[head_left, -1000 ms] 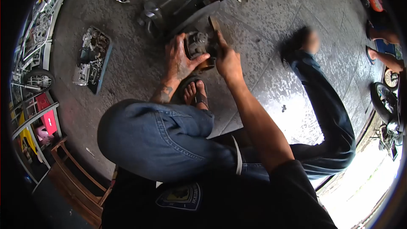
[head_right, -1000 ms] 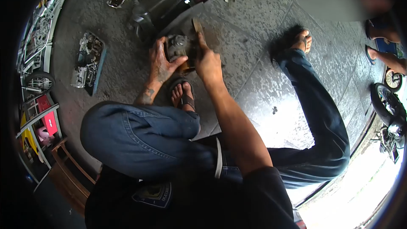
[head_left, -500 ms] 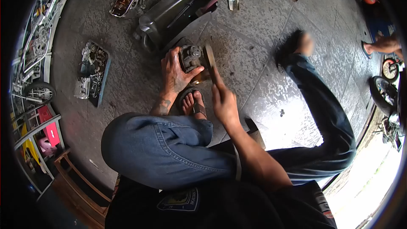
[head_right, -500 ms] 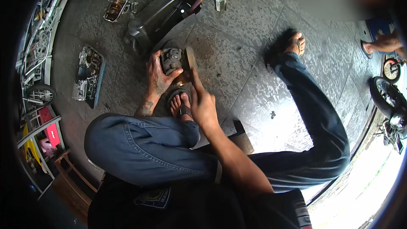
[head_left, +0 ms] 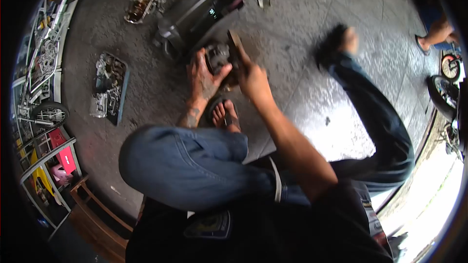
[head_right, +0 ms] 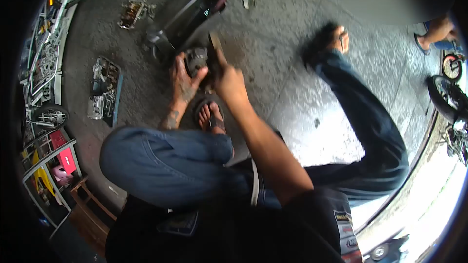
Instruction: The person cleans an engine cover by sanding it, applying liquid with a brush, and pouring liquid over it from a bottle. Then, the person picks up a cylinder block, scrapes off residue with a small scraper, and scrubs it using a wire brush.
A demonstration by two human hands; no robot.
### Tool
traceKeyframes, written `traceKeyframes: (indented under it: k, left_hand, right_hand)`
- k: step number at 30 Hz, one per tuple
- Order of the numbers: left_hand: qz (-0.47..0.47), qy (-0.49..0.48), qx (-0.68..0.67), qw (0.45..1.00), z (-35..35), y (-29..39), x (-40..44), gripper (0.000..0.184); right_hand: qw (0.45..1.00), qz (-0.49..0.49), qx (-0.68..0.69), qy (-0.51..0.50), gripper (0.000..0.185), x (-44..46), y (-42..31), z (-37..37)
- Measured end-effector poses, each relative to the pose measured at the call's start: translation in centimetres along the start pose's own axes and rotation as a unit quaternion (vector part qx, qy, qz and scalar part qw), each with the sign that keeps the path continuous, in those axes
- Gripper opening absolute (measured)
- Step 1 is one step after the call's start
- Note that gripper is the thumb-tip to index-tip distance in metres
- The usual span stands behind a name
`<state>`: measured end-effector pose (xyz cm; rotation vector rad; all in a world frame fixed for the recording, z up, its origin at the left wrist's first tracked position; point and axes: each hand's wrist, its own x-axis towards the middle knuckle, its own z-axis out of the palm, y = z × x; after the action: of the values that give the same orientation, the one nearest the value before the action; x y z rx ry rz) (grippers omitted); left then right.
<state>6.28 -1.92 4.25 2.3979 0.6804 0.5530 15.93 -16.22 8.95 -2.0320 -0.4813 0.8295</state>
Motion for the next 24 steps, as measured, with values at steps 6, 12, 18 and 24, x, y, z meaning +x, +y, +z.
traceKeyframes:
  k: [6,12,18,24]
  left_hand:
    - [-0.014,-0.011,0.013,1.000,-0.2,0.2,-0.2,0.087]
    - [-0.003,-0.004,0.029,1.000,-0.1,0.2,0.2,0.087]
    - [0.000,-0.001,0.014,1.000,-0.1,0.4,0.0,0.086]
    - [0.012,0.008,0.037,0.999,0.1,-0.3,-0.3,0.086]
  right_hand:
    - [0.994,-0.082,0.019,0.066,0.051,-0.9,1.3,0.8]
    - [0.987,-0.136,0.052,0.071,0.053,-3.3,1.7,0.7]
    - [0.998,-0.044,0.013,0.034,0.054,0.8,1.0,1.1]
    - [0.953,-0.249,-0.048,0.165,0.066,-3.1,3.4,1.4]
